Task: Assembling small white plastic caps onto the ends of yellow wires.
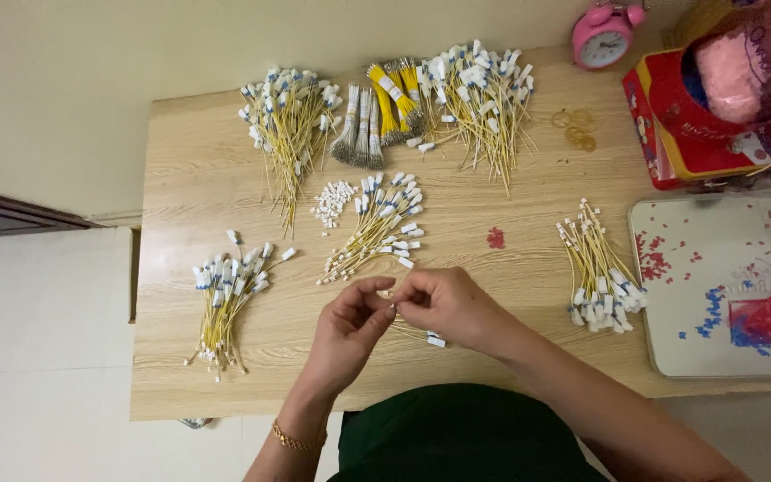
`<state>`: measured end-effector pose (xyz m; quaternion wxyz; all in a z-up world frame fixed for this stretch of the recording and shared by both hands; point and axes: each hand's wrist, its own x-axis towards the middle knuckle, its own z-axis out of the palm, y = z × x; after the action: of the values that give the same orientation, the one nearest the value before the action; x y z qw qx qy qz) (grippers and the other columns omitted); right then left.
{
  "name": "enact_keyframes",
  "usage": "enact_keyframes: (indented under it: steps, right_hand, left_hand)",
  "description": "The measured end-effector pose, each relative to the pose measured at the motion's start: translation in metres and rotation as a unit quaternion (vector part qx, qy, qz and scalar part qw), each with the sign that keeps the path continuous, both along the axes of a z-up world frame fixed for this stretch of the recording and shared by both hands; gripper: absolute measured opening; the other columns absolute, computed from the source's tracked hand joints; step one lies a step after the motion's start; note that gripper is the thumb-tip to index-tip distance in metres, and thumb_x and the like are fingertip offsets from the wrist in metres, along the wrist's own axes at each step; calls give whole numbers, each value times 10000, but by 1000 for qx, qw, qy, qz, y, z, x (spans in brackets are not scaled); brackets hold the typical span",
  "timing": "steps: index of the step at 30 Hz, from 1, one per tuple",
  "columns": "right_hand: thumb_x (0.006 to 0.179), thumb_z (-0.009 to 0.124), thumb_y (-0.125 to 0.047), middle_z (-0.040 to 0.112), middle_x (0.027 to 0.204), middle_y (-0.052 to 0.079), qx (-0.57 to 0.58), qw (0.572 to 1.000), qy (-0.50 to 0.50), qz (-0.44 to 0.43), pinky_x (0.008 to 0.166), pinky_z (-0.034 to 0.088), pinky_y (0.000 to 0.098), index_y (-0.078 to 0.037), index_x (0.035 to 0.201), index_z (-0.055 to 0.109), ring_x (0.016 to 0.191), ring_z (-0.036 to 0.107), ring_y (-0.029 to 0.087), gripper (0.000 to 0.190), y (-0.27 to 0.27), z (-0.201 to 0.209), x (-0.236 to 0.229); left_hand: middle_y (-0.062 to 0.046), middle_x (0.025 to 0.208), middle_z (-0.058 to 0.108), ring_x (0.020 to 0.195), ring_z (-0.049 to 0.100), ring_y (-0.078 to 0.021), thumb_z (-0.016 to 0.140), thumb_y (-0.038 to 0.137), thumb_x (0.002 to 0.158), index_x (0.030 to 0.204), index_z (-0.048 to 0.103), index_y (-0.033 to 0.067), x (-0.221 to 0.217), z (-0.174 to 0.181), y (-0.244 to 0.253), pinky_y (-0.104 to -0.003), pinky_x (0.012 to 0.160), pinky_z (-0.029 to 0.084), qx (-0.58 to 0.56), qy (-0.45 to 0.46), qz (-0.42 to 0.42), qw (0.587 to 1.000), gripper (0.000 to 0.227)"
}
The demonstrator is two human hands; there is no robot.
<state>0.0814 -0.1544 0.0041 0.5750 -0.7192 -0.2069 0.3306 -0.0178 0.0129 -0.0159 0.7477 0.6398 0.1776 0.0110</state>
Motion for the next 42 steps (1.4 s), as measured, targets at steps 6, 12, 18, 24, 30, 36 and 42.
enact_keyframes:
  steps: [6, 12, 18, 24, 30, 36, 42]
  right_hand:
    - [919, 704, -188, 771, 872, 151, -139, 976, -128, 103, 758, 573, 416, -77, 951, 754, 861, 741, 347, 126, 17, -105, -9]
    - [923, 672, -249, 723, 1048, 83, -219, 878, -415, 99, 994, 481, 454, -154, 1084, 738, 1109, 655, 306, 199, 0, -195, -17]
    - [909, 603, -193, 697, 1155, 99, -170, 897, -389, 124, 1024, 443, 514, -168, 1115, 707, 1172, 606, 357, 232, -16, -199, -14]
    - [991, 590, -244, 650, 1224, 122, -360, 915, -166, -75, 1042, 468, 453, -126, 1212, 693, 1226, 600, 335, 272, -80, -169, 38]
    - [875, 718, -260, 726, 970, 141, -330, 893, -207, -226, 856, 561, 451, -139, 1068, 750, 981, 708, 345, 230, -131, -193, 50]
    - [889, 713, -344, 714, 929, 51, -351, 880, -258, -191, 804, 573, 394, -258, 1079, 737, 937, 722, 254, 210, -116, -208, 69]
    - [949, 661, -373, 652, 950, 45, -375, 874, -265, -159, 814, 581, 434, -276, 1049, 721, 952, 714, 298, 151, -113, -219, 76]
  left_hand:
    - [-76, 808, 733, 773, 663, -139, 759, 18, 880, 1216, 735, 65, -18, -88, 20, -282, 712, 559, 99, 122, -10, 988, 340]
    - [-16, 852, 760, 789, 762, -222, 772, 366, 868, 974, 803, 252, -26, -129, 62, -374, 692, 604, 433, 190, -45, 880, 158]
    - [-52, 895, 700, 851, 735, -319, 754, 343, 861, 1013, 777, 228, 35, -130, 73, -470, 704, 600, 541, 146, -27, 828, 192]
    - [-76, 889, 674, 814, 729, -346, 758, 363, 822, 975, 774, 200, 46, -197, 88, -464, 706, 604, 604, 198, -51, 771, 224]
    - [-114, 888, 737, 863, 745, -320, 741, 288, 904, 1058, 770, 159, 45, -122, 74, -454, 730, 585, 489, 154, 11, 859, 202]
    - [-104, 870, 756, 769, 656, -120, 824, 62, 873, 1103, 763, 49, 47, -55, 45, -305, 757, 583, 183, 71, 168, 966, 239]
    - [-109, 814, 716, 727, 684, -148, 808, 95, 902, 1058, 728, 2, 39, -49, 36, -305, 742, 616, 36, 41, 227, 972, 199]
